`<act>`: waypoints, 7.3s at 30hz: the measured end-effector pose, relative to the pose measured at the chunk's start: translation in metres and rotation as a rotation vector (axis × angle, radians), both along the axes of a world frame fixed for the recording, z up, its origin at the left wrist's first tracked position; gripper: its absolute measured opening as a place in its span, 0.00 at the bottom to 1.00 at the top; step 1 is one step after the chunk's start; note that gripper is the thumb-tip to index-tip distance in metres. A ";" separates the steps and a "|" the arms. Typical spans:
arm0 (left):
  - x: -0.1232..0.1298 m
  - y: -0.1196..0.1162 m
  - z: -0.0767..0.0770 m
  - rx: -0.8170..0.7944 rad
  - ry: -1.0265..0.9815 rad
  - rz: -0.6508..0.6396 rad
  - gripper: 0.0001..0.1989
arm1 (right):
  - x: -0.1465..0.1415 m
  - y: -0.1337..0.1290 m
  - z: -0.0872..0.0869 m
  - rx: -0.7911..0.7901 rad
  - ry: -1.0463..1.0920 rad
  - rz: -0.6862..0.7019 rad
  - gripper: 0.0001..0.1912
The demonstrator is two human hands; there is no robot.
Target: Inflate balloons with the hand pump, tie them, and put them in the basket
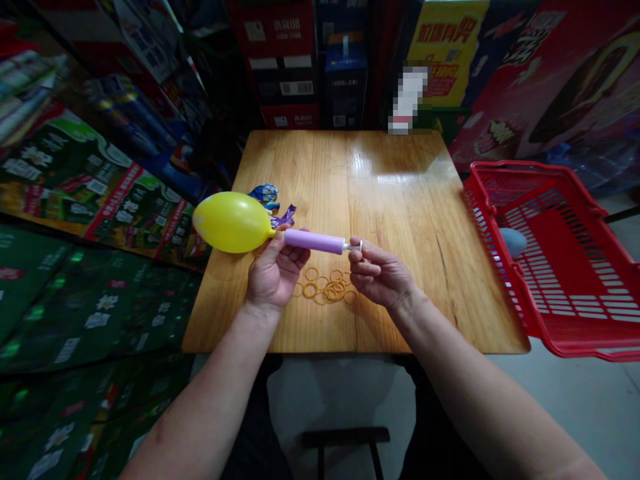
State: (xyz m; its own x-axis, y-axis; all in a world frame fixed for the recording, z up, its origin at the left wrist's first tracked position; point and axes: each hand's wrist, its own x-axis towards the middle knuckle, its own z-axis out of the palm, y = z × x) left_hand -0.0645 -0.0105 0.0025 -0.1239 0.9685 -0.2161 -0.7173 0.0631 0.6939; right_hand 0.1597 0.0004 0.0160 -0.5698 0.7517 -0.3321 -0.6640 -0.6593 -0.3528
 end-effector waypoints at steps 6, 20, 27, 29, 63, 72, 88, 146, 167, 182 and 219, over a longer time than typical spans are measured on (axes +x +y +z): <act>-0.021 0.003 0.014 0.062 0.049 0.087 0.11 | 0.019 0.003 0.009 0.039 -0.019 -0.067 0.07; -0.014 0.001 0.012 0.028 0.032 0.013 0.10 | 0.009 0.002 0.012 0.007 -0.027 -0.053 0.10; -0.008 -0.008 0.007 0.036 0.046 0.007 0.14 | 0.001 -0.006 0.001 0.034 -0.044 -0.009 0.05; 0.002 -0.012 0.002 0.016 0.045 -0.034 0.14 | -0.007 -0.009 -0.005 0.015 -0.019 0.010 0.04; 0.009 -0.007 0.000 0.007 -0.035 -0.080 0.13 | -0.001 -0.004 -0.006 0.046 0.008 0.011 0.06; -0.017 0.003 0.013 0.099 0.046 0.032 0.11 | 0.019 0.003 0.013 0.031 -0.035 -0.060 0.12; -0.016 0.000 0.013 0.108 0.042 0.024 0.11 | 0.018 0.003 0.008 0.054 0.018 -0.057 0.11; -0.003 -0.003 0.008 0.034 0.039 -0.009 0.12 | 0.006 0.000 0.009 -0.075 -0.045 -0.039 0.10; -0.019 -0.003 0.017 0.097 0.089 0.070 0.13 | 0.017 0.003 0.007 0.045 0.088 -0.056 0.13; 0.010 -0.008 0.002 0.028 -0.038 -0.047 0.10 | -0.006 -0.006 -0.003 0.004 0.048 0.002 0.08; -0.004 -0.005 0.009 0.097 0.046 -0.037 0.12 | 0.007 0.000 0.005 0.000 -0.017 -0.022 0.08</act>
State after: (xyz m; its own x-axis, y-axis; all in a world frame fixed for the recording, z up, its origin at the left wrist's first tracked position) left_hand -0.0681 -0.0160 0.0116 -0.0951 0.9887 -0.1159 -0.6830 0.0199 0.7301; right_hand 0.1662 0.0005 0.0208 -0.5477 0.7638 -0.3417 -0.6719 -0.6448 -0.3643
